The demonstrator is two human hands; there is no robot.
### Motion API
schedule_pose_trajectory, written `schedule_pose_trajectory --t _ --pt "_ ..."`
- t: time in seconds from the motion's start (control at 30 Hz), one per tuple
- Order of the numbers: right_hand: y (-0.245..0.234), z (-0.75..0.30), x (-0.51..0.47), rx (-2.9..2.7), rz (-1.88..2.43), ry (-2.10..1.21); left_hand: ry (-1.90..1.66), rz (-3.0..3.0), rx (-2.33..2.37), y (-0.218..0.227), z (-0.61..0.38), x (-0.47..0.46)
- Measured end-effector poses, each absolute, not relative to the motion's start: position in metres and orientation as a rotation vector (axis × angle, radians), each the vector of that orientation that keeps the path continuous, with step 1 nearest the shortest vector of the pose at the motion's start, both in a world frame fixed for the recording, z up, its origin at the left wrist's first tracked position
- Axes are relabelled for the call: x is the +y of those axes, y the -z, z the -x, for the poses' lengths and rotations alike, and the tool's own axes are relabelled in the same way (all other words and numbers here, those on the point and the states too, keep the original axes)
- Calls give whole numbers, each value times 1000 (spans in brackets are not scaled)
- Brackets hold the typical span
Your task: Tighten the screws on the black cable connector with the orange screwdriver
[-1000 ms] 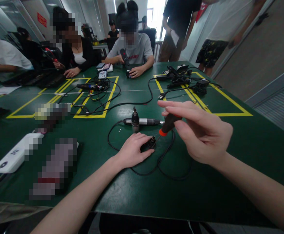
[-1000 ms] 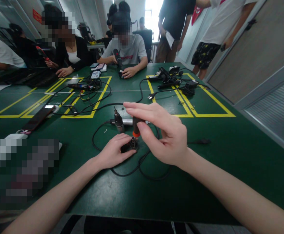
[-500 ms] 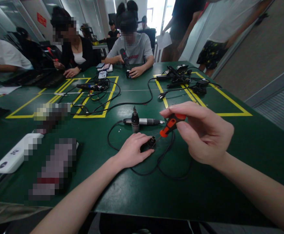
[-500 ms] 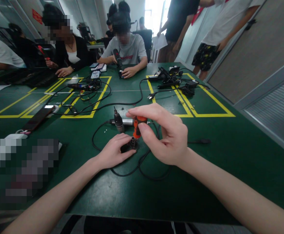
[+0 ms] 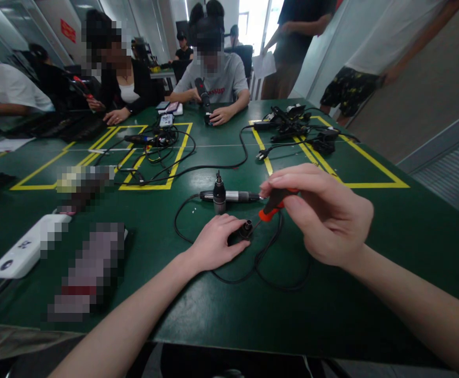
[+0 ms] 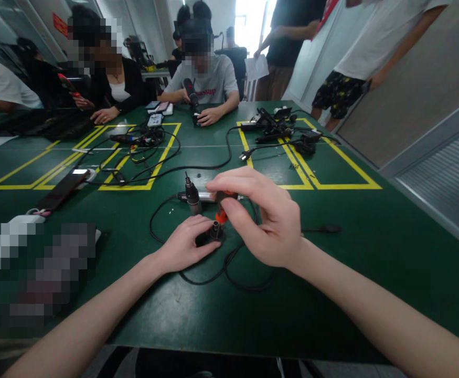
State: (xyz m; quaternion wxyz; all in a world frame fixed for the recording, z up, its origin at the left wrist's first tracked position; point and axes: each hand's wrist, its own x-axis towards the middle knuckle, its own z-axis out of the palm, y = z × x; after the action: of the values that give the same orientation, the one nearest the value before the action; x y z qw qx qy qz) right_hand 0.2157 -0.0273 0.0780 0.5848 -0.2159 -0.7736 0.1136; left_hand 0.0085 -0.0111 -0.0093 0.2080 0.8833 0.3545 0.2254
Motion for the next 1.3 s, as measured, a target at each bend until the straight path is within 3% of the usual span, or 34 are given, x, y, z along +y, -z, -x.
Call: schedule_pose_trajectory --t 0.2,0.67,1.03,1.3 --pt "-79 -218 -29 -1844 527 -368 -631 -2449 984 9 -8 -11" --pt "-79 -216 -25 -1785 547 -101 -618 -2440 992 9 -9 -11" --pt "-76 -215 -26 -1787 531 -327 -629 -2448 985 10 -8 -11" --pt "-78 -215 -28 -1811 578 -213 -618 -2432 1001 10 -9 -11"
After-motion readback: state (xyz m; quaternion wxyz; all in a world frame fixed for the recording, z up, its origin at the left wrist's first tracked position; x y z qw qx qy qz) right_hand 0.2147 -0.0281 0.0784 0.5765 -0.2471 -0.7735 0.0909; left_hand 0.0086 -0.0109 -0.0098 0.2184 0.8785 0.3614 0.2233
